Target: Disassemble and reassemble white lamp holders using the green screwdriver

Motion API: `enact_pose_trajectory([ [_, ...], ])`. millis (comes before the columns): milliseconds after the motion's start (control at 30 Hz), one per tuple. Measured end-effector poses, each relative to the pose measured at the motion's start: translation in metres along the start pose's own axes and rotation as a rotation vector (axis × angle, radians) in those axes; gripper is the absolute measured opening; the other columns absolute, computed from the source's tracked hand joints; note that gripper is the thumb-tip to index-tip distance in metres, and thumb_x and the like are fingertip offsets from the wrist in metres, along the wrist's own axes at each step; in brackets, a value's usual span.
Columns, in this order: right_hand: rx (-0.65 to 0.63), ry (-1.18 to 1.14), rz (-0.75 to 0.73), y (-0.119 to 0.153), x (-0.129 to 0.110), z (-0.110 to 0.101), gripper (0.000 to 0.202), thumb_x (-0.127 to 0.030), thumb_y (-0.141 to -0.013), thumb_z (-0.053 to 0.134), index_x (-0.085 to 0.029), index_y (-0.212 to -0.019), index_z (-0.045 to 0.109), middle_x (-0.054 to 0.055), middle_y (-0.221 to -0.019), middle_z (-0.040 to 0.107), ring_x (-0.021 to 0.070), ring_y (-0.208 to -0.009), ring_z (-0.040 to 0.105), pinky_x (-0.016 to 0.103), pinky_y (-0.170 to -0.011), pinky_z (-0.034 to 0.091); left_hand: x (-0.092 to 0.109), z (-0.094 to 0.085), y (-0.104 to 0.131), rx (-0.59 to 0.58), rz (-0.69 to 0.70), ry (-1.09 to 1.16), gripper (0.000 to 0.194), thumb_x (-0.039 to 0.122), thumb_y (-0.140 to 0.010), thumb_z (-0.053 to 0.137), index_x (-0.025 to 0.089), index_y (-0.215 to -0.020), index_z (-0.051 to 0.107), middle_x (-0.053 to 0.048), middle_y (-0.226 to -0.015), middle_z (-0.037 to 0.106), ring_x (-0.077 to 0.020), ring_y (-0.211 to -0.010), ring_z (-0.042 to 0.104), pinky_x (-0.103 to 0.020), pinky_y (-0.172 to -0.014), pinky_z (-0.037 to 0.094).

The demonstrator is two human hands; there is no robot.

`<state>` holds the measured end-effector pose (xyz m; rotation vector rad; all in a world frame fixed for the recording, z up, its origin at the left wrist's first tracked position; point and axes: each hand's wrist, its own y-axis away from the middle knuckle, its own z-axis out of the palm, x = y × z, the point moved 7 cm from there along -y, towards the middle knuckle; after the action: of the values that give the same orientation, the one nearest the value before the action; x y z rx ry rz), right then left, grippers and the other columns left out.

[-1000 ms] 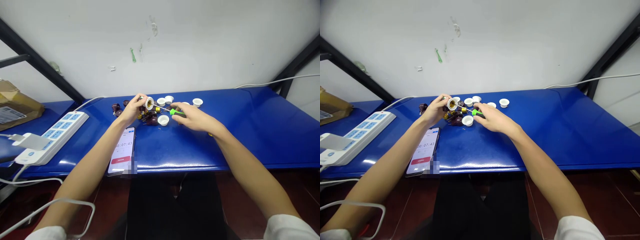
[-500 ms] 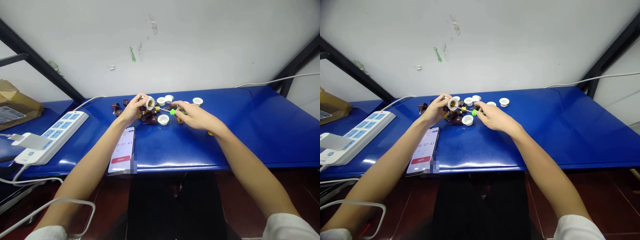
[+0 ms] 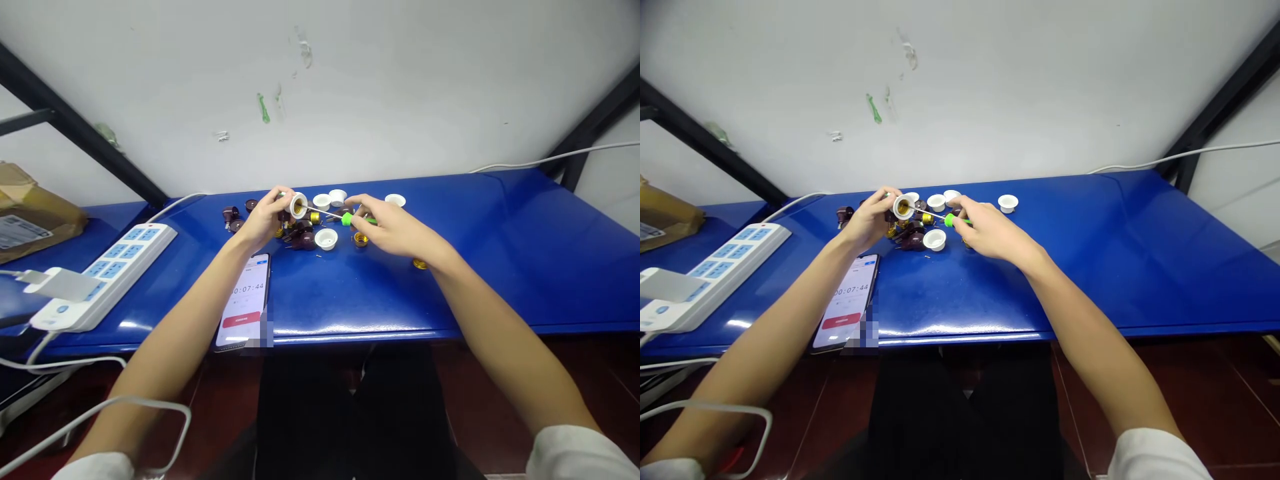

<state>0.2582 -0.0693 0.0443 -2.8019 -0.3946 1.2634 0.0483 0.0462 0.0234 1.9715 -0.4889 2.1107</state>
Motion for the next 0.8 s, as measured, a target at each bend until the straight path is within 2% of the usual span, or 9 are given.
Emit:
enact_pose_trajectory([
  [133,-0.014,-0.007,0.0,0.0004,-0.001,0.0,0.04,-0.025,-0.107,0.05,-0.017,-0.144,0.061,0.008,-0.102,0.077,0.0189,-0.078,0.07,0.03,-0.07,0.049,-0.0004,0.0005,-0.0002,-0.015,-0.002,0.011,0.049,0.047,-0.064,0.098,0.018,-0.084,0.064,0.0,-0.08,0.064,-0.0128,-0.072,0.057,-0.025,-0.061,0.041],
  [300,-0.01,-0.017,0.005,0.0009,-0.0012,-0.0009,0.041,-0.026,-0.106,0.051,-0.015,-0.144,0.061,0.008,-0.101,0.077,0.0195,-0.078,0.068,0.032,-0.073,0.05,-0.0011,-0.0006,-0.0005,-0.002,-0.004,-0.016,0.041,0.045,-0.072,0.093,0.019,-0.084,0.063,-0.001,-0.081,0.066,-0.0141,-0.073,0.058,-0.026,-0.062,0.041],
  [467,0.01,-0.014,0.006,0.0012,0.0003,-0.0021,0.04,-0.028,-0.106,0.052,-0.016,-0.143,0.062,0.008,-0.102,0.076,0.0193,-0.077,0.067,0.031,-0.07,0.049,-0.0008,0.0004,-0.0004,-0.013,0.009,-0.012,0.045,0.046,-0.068,0.096,0.019,-0.083,0.064,-0.001,-0.082,0.066,-0.0134,-0.073,0.057,-0.025,-0.063,0.041],
  [600,0.013,0.003,-0.01,0.0007,0.0007,-0.0012,0.038,-0.028,-0.106,0.051,-0.016,-0.142,0.061,0.007,-0.101,0.076,0.0192,-0.077,0.067,0.031,-0.07,0.049,-0.0009,0.0016,0.0002,-0.019,-0.004,-0.021,0.043,0.044,-0.07,0.094,0.019,-0.085,0.063,-0.001,-0.081,0.066,-0.0129,-0.072,0.057,-0.025,-0.062,0.04],
  [800,0.022,0.033,-0.076,-0.0011,-0.0034,0.0016,0.042,-0.022,-0.102,0.057,-0.016,-0.143,0.06,0.009,-0.111,0.075,0.0206,-0.088,0.071,0.032,-0.08,0.051,0.0002,0.0026,0.0014,-0.003,-0.015,-0.043,0.039,0.043,-0.075,0.091,0.019,-0.084,0.061,-0.001,-0.083,0.067,-0.0133,-0.07,0.058,-0.026,-0.061,0.042],
])
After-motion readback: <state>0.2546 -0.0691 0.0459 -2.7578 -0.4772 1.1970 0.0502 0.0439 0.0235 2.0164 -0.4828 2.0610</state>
